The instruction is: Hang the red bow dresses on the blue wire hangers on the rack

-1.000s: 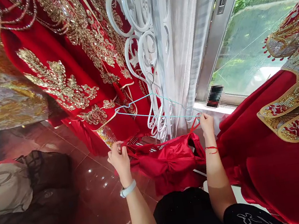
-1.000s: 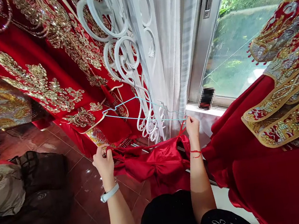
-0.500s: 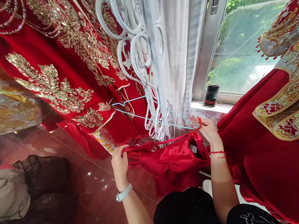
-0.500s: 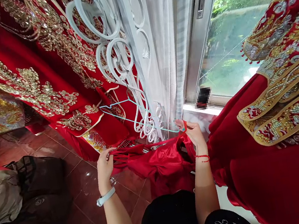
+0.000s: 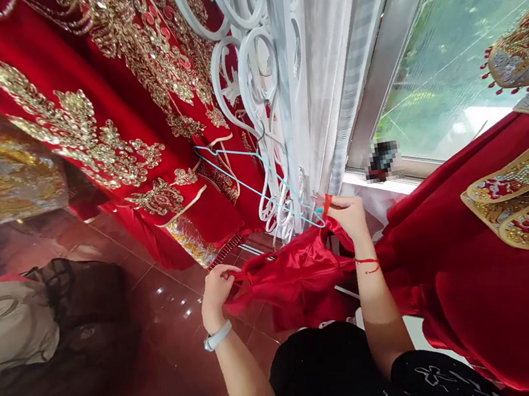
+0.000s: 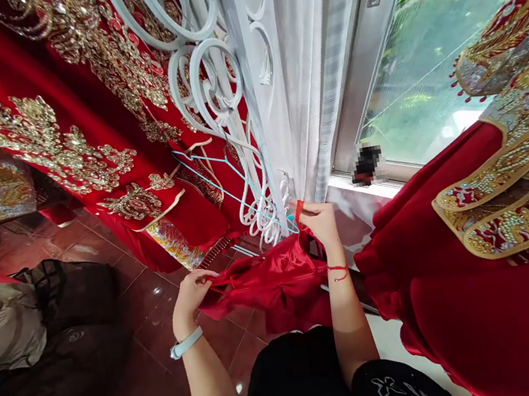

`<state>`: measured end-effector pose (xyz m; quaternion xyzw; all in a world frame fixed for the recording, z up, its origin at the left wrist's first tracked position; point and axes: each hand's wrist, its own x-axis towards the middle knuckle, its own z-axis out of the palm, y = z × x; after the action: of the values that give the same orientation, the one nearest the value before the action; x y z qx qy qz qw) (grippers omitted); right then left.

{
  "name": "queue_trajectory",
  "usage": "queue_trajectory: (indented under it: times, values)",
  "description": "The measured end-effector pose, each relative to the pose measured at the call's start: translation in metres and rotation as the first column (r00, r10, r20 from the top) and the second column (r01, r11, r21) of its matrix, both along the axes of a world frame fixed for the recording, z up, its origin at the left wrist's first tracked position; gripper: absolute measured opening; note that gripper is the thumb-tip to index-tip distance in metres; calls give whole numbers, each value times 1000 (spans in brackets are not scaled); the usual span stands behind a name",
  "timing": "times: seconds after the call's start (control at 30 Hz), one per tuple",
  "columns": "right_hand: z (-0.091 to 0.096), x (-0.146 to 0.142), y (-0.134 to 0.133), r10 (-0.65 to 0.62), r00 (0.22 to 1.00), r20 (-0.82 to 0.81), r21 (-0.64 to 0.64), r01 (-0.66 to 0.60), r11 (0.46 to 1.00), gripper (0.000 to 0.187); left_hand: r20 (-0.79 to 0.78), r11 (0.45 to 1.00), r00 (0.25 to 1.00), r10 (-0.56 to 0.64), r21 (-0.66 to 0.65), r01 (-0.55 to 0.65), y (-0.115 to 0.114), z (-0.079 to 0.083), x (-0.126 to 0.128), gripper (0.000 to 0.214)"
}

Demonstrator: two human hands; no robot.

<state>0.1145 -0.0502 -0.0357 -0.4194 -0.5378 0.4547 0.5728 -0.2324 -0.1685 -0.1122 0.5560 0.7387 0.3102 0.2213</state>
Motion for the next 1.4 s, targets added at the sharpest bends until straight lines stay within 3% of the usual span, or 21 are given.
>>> queue_trajectory:
  times: [0.17, 0.33, 0.47, 0.57, 0.67, 0.8, 0.87, 0.93, 1.03, 1.13, 1.27, 1.4]
  values:
    - [6, -12, 1, 97, 993, 65, -19, -96, 995, 38, -29, 994, 999, 42, -101, -45, -11, -16, -7, 19]
    - [-6, 14, -10, 143, 989, 28, -69, -141, 988, 41, -88, 972, 996, -26, -234, 4, -35, -43, -21, 17]
    - [-9, 36, -23, 105, 989, -104, -62, -112, 992, 40, -56, 995, 996, 69, -66, -73, -54, -65, -23, 25]
    - [-4, 47, -34, 74, 983, -171, -25, -79, 997, 37, 112, 976, 973, 200, 60, -207, -59, -77, -12, 27]
    - [3, 57, -46, 42, 982, -186, 7, -41, 999, 37, 387, 949, 882, 269, 47, -311, -58, -81, 10, 38]
    - [10, 61, -62, 23, 994, -111, 52, -18, 998, 32, 676, 894, 663, 322, 14, -449, -49, -81, 44, 35]
    - [11, 55, -65, 10, 998, -57, 66, -7, 998, 33, 724, 879, 604, 333, -7, -476, -46, -80, 55, 30]
    - [11, 45, -64, -26, 999, -27, 79, 28, 996, 34, 731, 883, 594, 335, -23, -469, -45, -79, 59, 29]
    - [10, 25, -55, -96, 995, 4, 94, 95, 991, 30, 732, 863, 571, 372, -47, -503, -49, -79, 56, 28]
    - [11, 3, -43, -158, 986, 56, 88, 153, 984, 24, 771, 823, 498, 396, -58, -565, -58, -77, 50, 25]
    - [10, -21, -28, -235, 952, 194, 140, 210, 968, 21, 858, 816, 394, 328, -47, -576, -69, -72, 51, 26]
    - [12, -19, -18, -311, 866, 391, 262, 219, 940, 18, 915, 829, 323, 242, -21, -559, -74, -66, 55, 40]
